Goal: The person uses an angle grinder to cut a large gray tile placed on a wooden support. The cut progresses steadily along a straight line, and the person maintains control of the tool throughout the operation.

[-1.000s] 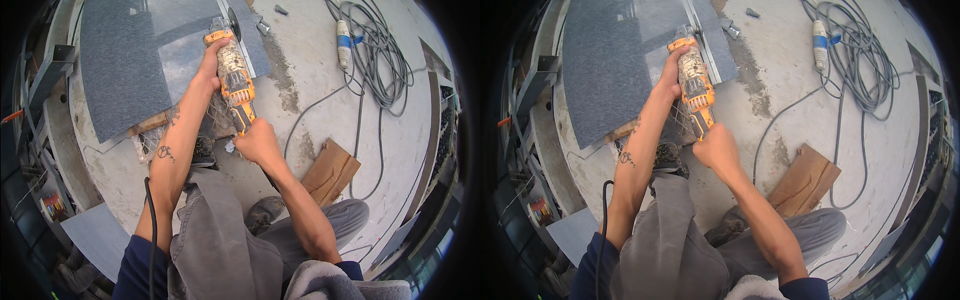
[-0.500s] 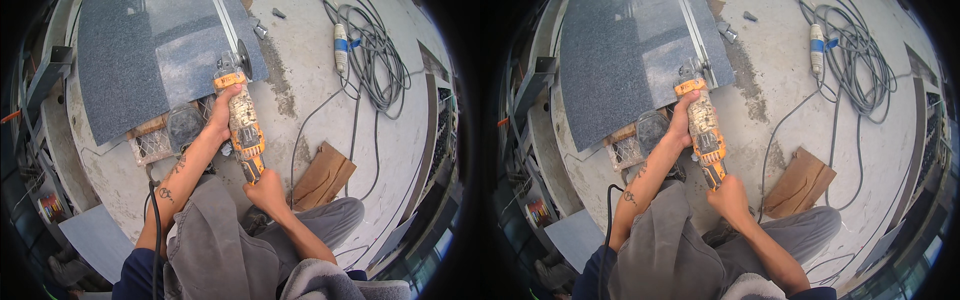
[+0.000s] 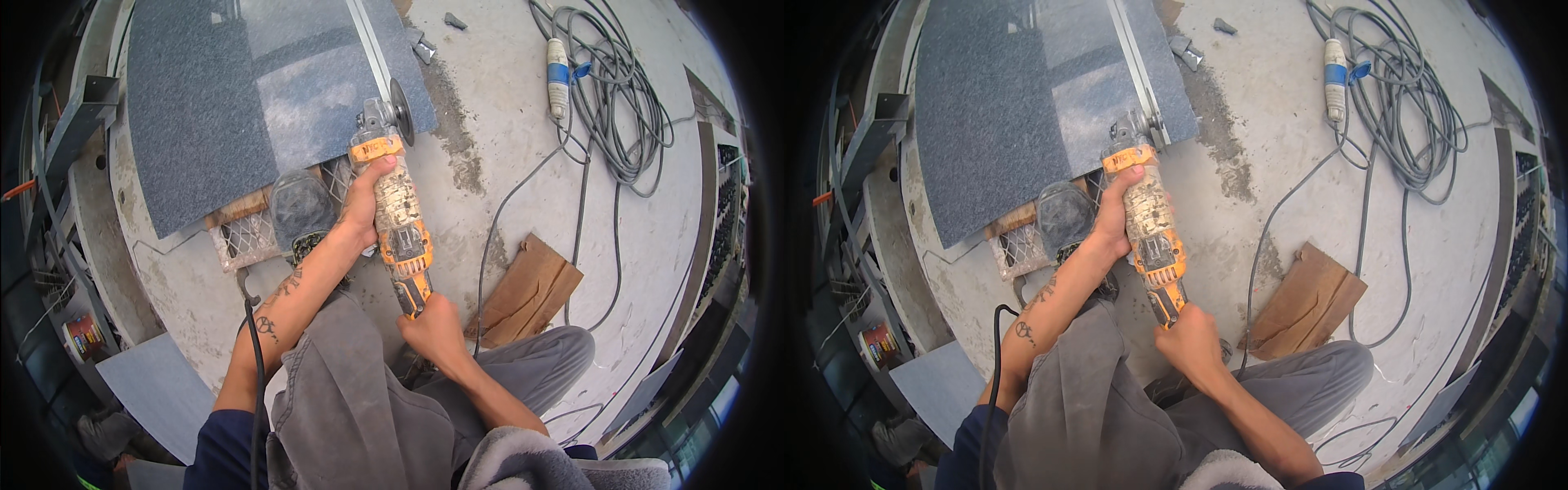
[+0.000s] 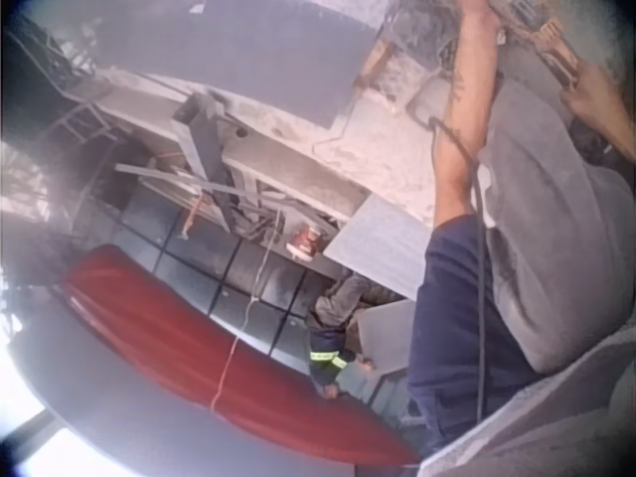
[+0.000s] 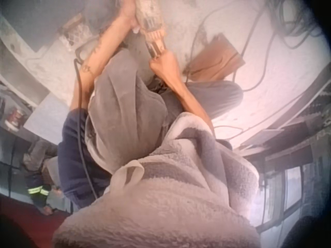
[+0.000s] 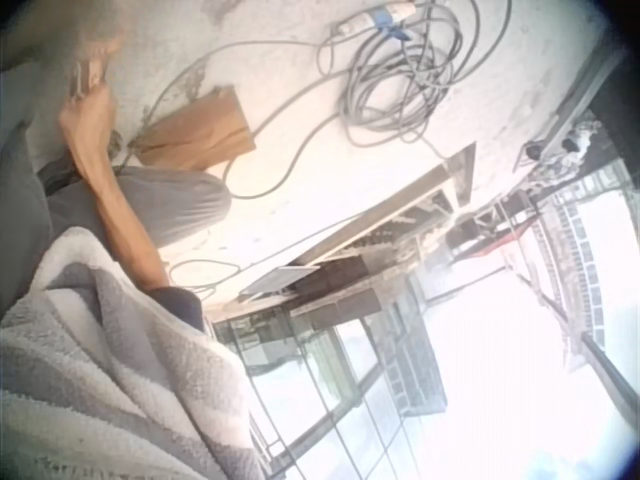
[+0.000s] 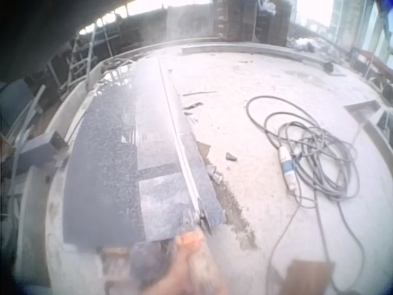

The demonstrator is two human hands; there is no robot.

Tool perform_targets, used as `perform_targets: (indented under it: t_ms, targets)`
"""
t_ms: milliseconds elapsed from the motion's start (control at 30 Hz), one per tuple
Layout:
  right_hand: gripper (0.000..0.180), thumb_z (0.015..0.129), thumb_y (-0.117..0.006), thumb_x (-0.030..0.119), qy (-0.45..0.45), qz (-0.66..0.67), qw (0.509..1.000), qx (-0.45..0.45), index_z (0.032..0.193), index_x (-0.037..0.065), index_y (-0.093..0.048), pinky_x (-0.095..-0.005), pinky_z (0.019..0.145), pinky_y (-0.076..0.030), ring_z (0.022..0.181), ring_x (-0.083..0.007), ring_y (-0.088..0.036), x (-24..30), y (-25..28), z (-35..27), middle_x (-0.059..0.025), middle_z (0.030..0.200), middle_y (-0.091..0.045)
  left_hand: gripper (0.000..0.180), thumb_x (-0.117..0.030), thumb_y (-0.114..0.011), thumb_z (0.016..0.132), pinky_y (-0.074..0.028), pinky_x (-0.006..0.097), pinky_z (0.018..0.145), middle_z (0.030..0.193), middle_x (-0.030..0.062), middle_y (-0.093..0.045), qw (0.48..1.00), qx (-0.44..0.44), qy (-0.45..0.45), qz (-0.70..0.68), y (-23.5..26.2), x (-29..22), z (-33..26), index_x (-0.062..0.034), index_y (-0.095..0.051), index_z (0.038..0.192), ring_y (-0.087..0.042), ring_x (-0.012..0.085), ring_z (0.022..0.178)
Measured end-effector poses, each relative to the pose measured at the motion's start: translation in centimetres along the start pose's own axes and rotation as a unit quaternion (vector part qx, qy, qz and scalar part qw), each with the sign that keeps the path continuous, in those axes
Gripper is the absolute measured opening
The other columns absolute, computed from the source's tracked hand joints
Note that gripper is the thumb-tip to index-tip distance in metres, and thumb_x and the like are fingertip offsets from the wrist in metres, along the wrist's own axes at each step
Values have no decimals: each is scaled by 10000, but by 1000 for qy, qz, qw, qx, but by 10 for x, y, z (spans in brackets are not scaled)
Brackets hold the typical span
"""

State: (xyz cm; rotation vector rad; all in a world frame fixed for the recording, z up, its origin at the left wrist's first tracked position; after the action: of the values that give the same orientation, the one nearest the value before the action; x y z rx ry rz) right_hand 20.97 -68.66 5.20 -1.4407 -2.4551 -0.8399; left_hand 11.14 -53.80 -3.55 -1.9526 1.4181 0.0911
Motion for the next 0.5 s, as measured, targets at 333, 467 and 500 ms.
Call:
perform_targets:
  t_ms: [333, 467, 500]
  targets:
    - [233, 683, -654, 90, 77, 6, 997, -20, 717, -129, -584, -475, 629, -509, 720, -470, -645, 52, 16, 50, -328, 692, -608, 546, -450, -614, 833, -613, 395, 589, 844, 164, -637, 997, 38, -66, 8, -3, -70, 52, -26, -487, 1153, -694, 262, 699]
    - [254, 671, -663, 107, 100, -14, 994, -47, 722, -129, -584, -451, 606, -512, 701, -441, -666, 74, 18, 66, -315, 685, -616, 522, -434, -620, 836, -613, 405, 572, 835, 167, -641, 997, 54, -60, -2, 2, -89, 71, -51, -485, 1164, -695, 264, 687]
    - [238, 677, -657, 94, 102, -9, 994, -47, 728, -128, -589, -464, 625, -514, 724, -457, -658, 78, 19, 70, -324, 705, -617, 518, -431, -622, 836, -613, 406, 570, 834, 167, -641, 997, 57, -46, -11, 3, -90, 75, -53, -486, 1162, -694, 263, 685]
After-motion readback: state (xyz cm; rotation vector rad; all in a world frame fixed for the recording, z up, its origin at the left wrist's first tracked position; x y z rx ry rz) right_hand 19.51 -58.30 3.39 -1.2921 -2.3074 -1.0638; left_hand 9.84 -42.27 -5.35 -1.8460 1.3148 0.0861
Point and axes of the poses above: each hand's wrist, its own z-axis towards the middle knuckle, its own y-axis out of the back of the hand, x = y × z, the point moved 7 cm from there along z, towards the middle knuckle
